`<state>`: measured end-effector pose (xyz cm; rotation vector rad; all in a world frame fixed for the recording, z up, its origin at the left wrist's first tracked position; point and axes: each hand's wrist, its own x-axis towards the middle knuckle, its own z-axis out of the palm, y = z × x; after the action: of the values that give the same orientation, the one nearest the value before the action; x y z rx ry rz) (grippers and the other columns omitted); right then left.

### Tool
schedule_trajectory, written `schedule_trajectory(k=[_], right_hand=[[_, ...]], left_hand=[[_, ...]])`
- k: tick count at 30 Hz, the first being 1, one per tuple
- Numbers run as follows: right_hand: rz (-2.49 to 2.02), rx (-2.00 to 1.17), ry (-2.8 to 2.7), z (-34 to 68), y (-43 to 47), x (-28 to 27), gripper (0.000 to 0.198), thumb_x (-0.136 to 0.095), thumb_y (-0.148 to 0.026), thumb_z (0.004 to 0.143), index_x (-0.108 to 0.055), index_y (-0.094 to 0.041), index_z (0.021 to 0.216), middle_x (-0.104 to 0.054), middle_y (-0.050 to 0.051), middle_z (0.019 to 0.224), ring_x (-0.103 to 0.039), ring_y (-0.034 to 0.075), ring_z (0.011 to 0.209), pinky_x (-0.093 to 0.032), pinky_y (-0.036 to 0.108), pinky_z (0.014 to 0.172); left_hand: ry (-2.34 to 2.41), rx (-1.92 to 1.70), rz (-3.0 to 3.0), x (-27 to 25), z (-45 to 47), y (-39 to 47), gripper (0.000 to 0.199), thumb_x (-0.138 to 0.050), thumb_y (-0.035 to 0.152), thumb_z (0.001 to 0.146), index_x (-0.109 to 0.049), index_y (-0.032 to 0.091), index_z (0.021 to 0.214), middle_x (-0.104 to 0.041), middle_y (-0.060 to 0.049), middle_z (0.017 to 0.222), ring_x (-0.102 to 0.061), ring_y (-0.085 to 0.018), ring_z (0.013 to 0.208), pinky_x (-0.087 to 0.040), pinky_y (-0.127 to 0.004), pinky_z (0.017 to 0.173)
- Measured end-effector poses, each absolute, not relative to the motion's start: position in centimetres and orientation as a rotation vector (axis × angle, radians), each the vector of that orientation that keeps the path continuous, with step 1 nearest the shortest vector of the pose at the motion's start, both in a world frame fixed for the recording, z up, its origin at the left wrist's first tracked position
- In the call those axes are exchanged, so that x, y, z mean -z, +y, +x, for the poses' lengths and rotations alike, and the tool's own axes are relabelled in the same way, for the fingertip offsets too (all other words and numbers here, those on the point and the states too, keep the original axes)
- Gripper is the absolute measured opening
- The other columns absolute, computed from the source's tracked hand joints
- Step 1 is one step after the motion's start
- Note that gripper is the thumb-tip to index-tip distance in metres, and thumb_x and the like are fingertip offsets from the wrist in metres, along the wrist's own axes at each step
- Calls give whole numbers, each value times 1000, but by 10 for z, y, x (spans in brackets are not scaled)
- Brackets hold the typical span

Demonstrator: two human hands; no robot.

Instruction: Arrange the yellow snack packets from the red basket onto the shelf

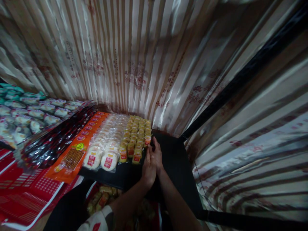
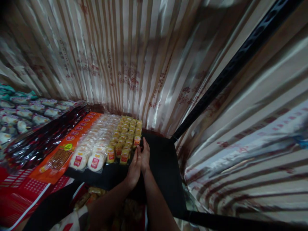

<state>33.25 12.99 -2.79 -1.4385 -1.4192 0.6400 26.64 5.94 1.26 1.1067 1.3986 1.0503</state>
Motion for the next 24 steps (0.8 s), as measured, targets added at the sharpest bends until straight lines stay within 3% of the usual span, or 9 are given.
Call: schedule_trajectory(k=[6,10,13,16,18,21,24], right_hand=[[-1506,-610,-1145,325,85,10,58,-47,-43,77,-45,-12,127,-54,16,122,-54,23,109,-43,38,94],[-1462,-738,-1070,311,29,8,54,-40,-39,82,-41,-11,128,-57,17,116,-61,19,94,-50,30,76],[-1484,-786,-1118,298,-20,17,47,-36,-37,84,-47,-12,121,-63,14,106,-63,16,76,-51,28,65],[-1545,-767,-1257,285,-68,31,38,-36,-34,84,-56,-17,111,-67,8,97,-63,15,72,-51,31,73],[-1581,-778,-1401,277,-94,43,34,-38,-30,82,-61,-19,105,-68,6,95,-63,17,79,-50,33,79],[-1616,-902,-1628,265,-121,64,33,-39,-23,79,-65,-19,100,-69,7,95,-63,20,87,-49,35,83],[-1716,-1003,-1815,257,-139,85,34,-40,-17,77,-66,-16,98,-68,10,99,-62,21,92,-47,35,86]], left_hand=[[1417,-995,1238,-28,255,16,50,-37,30,85,-40,16,134,-48,-7,136,-45,-17,124,-32,-28,107],[1384,-979,1342,-27,242,-38,47,-37,35,86,-44,18,130,-54,-7,129,-50,-19,117,-37,-31,102],[1336,-985,1397,-21,227,-88,47,-29,36,90,-41,17,131,-50,-8,132,-47,-19,120,-36,-31,103],[1325,-931,1460,-7,204,-132,48,-28,37,92,-38,14,133,-49,-10,132,-48,-20,118,-37,-31,101],[1381,-792,1522,6,185,-152,45,-31,39,91,-47,14,125,-57,-11,121,-52,-21,111,-39,-33,98],[1483,-546,1616,25,157,-170,38,-32,39,90,-59,16,106,-63,-9,105,-54,-22,104,-39,-35,97],[1612,-384,1622,38,135,-176,31,-33,27,89,-60,18,103,-61,-7,110,-51,-19,108,-36,-33,100]])
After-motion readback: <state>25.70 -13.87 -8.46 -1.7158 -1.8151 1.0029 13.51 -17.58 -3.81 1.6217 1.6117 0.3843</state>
